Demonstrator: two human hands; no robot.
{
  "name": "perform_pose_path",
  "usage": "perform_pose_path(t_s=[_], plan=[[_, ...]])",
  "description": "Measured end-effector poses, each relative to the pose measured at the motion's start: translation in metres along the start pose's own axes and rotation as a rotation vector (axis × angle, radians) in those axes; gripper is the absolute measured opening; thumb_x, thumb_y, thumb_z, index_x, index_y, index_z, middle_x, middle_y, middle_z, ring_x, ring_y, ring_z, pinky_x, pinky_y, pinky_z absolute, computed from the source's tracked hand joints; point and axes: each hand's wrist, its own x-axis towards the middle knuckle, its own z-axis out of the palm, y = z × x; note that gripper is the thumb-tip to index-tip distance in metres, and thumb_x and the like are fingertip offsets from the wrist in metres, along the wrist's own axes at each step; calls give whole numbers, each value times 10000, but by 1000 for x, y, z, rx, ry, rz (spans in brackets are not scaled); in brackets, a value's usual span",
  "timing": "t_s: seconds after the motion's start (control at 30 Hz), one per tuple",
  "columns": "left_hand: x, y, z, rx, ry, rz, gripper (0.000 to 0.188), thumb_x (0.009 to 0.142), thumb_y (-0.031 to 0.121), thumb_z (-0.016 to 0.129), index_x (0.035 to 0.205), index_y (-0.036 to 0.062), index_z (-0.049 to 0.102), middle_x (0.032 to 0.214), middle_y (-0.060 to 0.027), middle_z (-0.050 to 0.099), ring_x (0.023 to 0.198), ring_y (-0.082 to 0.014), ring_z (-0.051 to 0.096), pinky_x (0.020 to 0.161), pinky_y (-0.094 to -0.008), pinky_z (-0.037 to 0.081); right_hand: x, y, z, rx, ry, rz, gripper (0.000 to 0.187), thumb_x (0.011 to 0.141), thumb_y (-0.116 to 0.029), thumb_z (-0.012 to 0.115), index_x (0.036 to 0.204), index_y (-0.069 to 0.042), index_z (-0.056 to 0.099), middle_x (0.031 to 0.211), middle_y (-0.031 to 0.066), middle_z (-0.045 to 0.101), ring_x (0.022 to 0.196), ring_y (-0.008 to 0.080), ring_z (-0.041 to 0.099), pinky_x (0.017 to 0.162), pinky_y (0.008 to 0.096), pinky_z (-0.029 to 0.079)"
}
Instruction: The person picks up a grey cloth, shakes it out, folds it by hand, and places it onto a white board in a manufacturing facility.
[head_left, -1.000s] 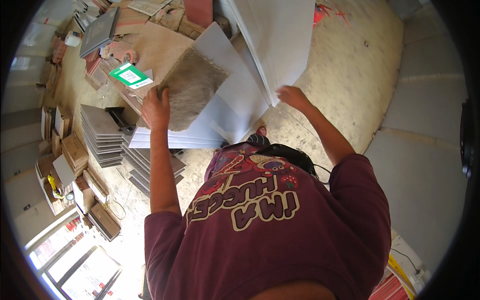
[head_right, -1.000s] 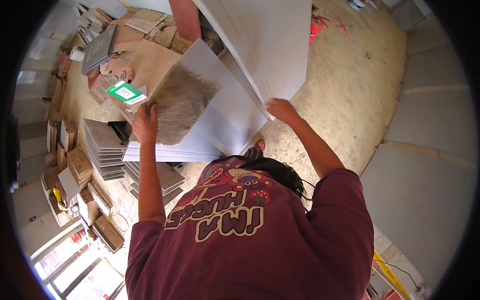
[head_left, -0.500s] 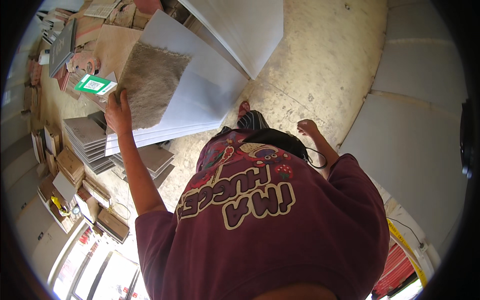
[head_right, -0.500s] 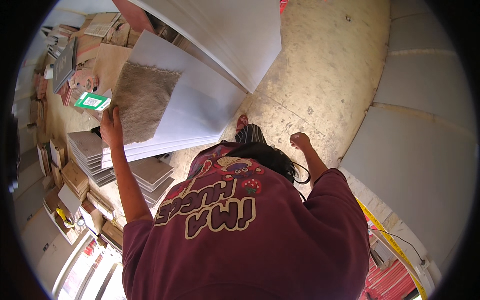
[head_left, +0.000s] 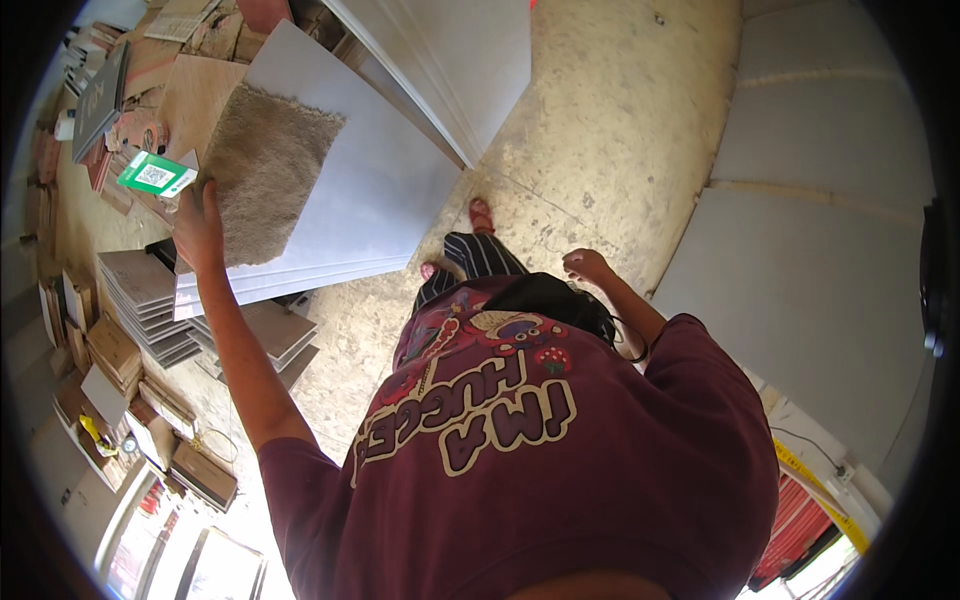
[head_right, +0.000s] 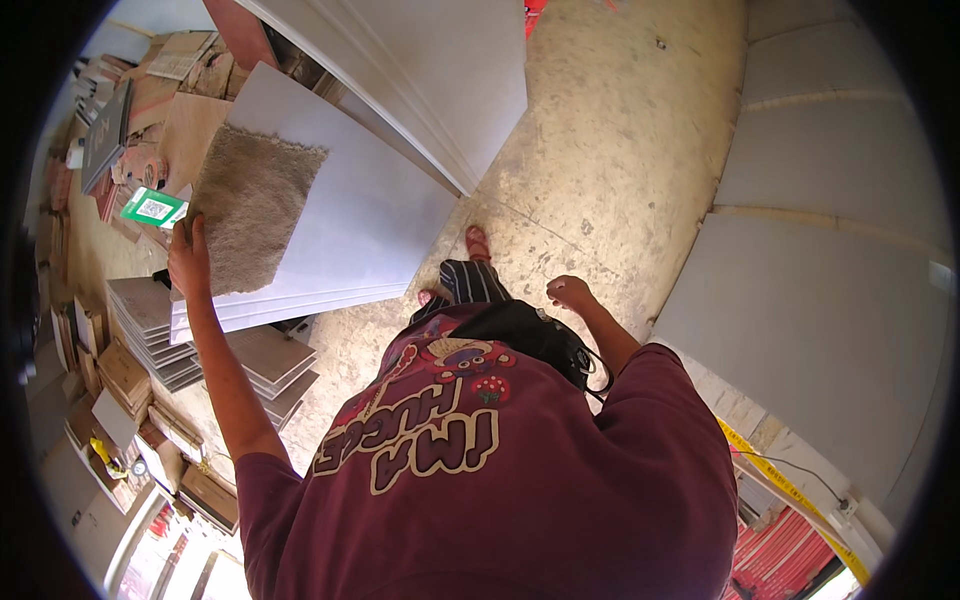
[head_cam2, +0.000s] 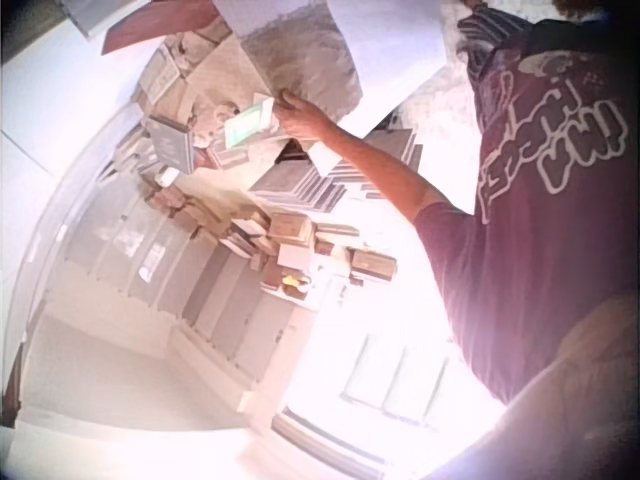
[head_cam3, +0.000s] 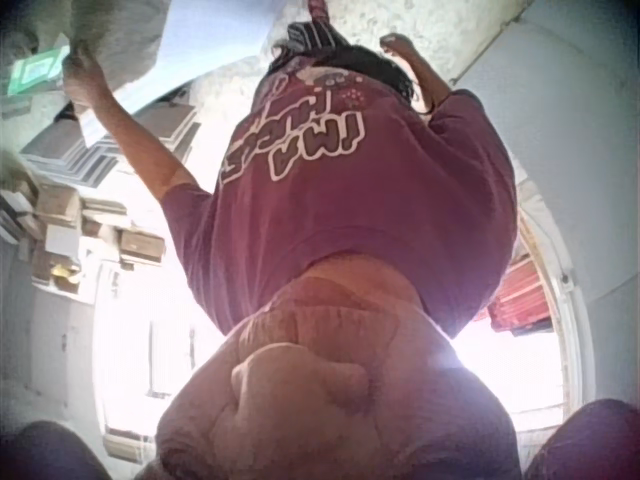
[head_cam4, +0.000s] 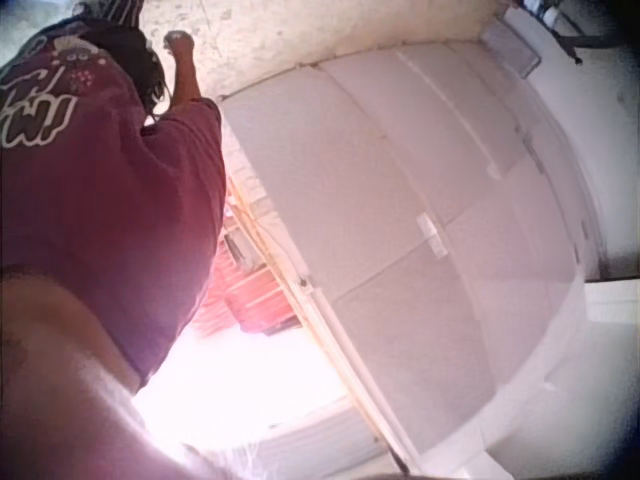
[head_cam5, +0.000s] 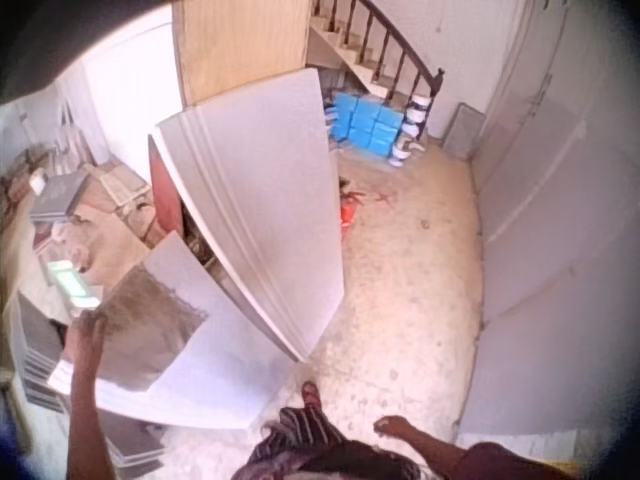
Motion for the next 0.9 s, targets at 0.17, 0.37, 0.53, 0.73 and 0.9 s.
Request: perform_pose_path(t_s=[0.17,0.37,0.53,0.73,0.9], plan=[[0,7,-6,4,-98,-80,386,863,445,479,984,90,569,938,-172,610,892,-379,566,721,-438,442,26,7,-32,-99,-19,-43,205,735,-265,576,606,-105,574,593,-3,571,570,102,603,491,255,459],[2,-20,-3,-231,-158,-101,310,864,317,535,1025,55,567,973,-202,599,924,-401,553,758,-406,433,72,-20,-108,-23,-41,-21,304,810,-241,623,1040,-44,603,844,66,654,681,143,635,569,272,511],[2,-34,3,-295,-149,-64,296,875,281,549,998,12,558,877,-175,589,789,-288,561,715,-342,432,97,-48,-149,100,76,17,264,795,-274,600,961,-71,630,810,42,653,683,122,622,569,261,485],[3,-17,2,-317,-125,-49,235,888,230,550,949,3,556,767,-116,543,691,-188,471,666,-289,408,92,-26,-134,98,-13,0,325,822,-273,572,1087,-86,598,879,63,658,732,147,638,611,291,506],[6,-21,16,-388,-134,-39,242,891,247,547,963,17,575,834,-112,581,757,-170,511,722,-277,413,74,-2,-122,-50,-104,23,324,823,-294,575,1064,-80,614,859,77,665,700,152,653,568,264,521]])
